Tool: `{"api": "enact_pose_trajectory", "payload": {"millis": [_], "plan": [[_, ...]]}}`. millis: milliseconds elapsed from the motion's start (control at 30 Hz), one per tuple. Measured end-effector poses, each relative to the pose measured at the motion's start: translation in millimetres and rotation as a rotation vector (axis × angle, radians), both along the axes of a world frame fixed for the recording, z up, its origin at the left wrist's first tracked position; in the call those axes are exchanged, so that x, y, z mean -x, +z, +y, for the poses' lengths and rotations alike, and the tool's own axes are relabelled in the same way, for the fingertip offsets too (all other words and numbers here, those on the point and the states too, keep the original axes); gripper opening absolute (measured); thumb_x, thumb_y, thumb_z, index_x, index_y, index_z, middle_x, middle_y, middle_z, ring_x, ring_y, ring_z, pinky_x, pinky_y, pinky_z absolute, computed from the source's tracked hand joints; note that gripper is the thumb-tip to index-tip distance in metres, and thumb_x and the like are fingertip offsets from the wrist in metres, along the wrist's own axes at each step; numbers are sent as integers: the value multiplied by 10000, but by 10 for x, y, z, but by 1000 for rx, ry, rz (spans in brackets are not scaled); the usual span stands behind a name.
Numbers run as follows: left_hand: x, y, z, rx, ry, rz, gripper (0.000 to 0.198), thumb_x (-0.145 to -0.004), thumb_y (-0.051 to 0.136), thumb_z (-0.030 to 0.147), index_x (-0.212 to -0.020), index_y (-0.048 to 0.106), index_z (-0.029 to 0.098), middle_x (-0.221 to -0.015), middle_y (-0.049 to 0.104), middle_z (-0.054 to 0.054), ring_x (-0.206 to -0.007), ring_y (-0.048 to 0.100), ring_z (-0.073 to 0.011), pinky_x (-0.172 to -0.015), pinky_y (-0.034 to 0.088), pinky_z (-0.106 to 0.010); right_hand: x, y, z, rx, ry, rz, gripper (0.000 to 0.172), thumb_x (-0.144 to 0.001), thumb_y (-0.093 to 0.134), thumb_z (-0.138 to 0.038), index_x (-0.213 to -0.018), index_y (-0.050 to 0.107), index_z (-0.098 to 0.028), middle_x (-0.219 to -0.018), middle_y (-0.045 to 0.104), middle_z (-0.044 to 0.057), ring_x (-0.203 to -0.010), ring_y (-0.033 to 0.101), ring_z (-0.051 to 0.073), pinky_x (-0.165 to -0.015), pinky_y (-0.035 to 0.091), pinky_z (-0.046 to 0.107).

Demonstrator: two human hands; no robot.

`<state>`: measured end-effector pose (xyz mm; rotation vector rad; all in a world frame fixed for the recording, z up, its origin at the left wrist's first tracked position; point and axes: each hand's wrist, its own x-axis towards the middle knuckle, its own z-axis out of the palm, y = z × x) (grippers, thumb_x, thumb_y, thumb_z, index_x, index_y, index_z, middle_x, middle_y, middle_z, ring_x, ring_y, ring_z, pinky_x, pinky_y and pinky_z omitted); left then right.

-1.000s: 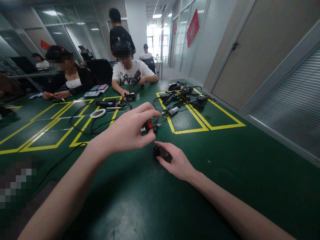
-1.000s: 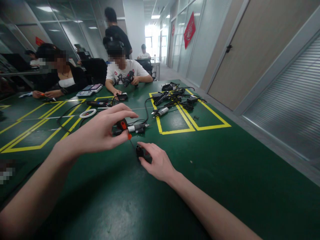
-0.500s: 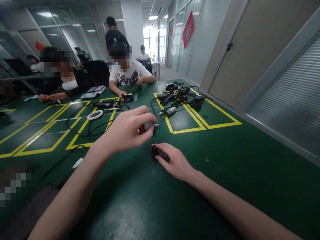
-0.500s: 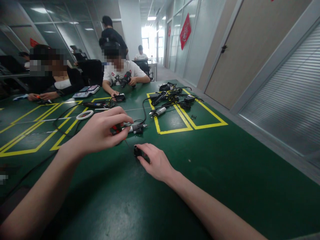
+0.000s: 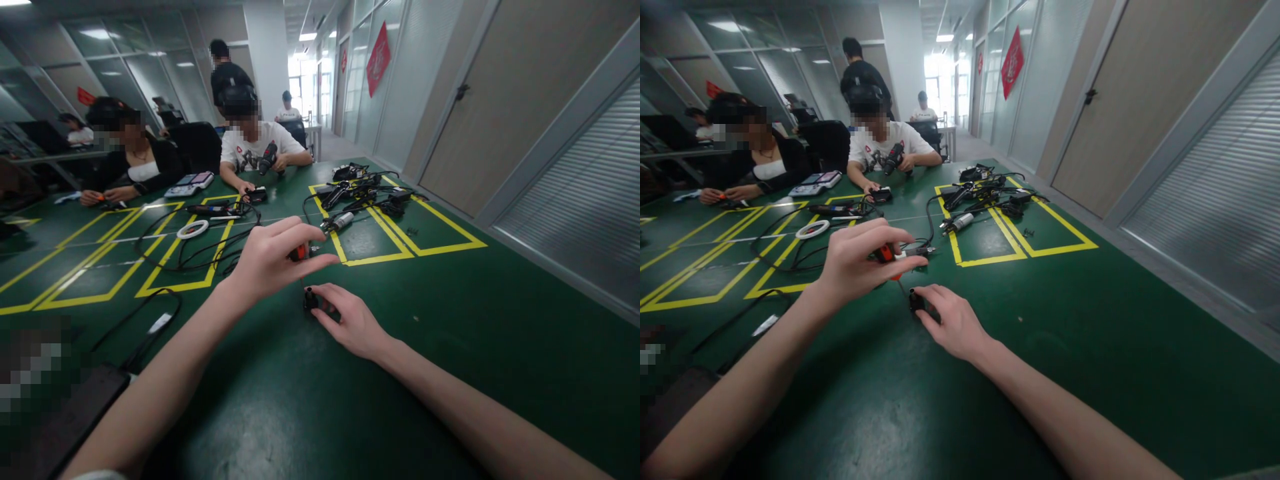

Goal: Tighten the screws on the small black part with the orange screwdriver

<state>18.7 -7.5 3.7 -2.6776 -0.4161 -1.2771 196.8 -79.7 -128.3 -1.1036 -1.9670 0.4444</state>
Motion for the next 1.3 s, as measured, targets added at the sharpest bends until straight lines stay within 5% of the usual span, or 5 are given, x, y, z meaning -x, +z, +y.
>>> {"api": "enact_pose_trajectory", "payload": {"millis": [133, 300, 667, 967, 1300], "plan": [[43, 111, -82, 0, 83, 129, 189, -958, 659, 336, -942, 707, 155, -738, 675, -18, -659, 633, -133, -591, 464, -233, 6, -7, 5, -13, -7, -1, 338, -944, 609, -139, -1274, 625, -209, -1161, 721, 106, -999, 698, 236, -918, 596, 421], [148, 329, -199, 280, -35, 290, 306, -951, 552, 142, -1213, 706, 179, -1324, 663, -128, -1087, 691, -206, -889, 572, -305, -8, -4, 3, -7, 4, -44, 409, -915, 618, -117, -1316, 609, -199, -1169, 717, 114, -1057, 691, 254, -944, 591, 438], [115, 151, -18, 69, 115, 219, 303, -972, 662, 456, -921, 701, 160, -744, 683, -4, -597, 596, -108, -549, 361, -226, -196, 40, 44, 61, 103, -116, 634, -873, 591, -81, -1493, 497, -181, -1143, 725, 109, -922, 662, 228, -886, 580, 435], [142, 251, -134, 272, 59, 316, 387, -865, 567, 123, -1235, 668, 177, -1253, 628, -111, -896, 660, -166, -786, 550, -284, -321, 59, 121, 48, 91, -132, 312, -935, 505, -66, -1118, 725, -191, -1088, 741, 103, -1029, 689, 239, -921, 567, 423], [136, 193, -66, 188, 26, 262, 212, -958, 676, 278, -1134, 683, 158, -857, 699, -29, -729, 641, -134, -630, 436, -217, -272, 97, 61, 75, 63, -220, 246, -859, 786, -220, -1092, 718, -182, -915, 660, 31, -777, 633, 175, -697, 504, 298]]}}
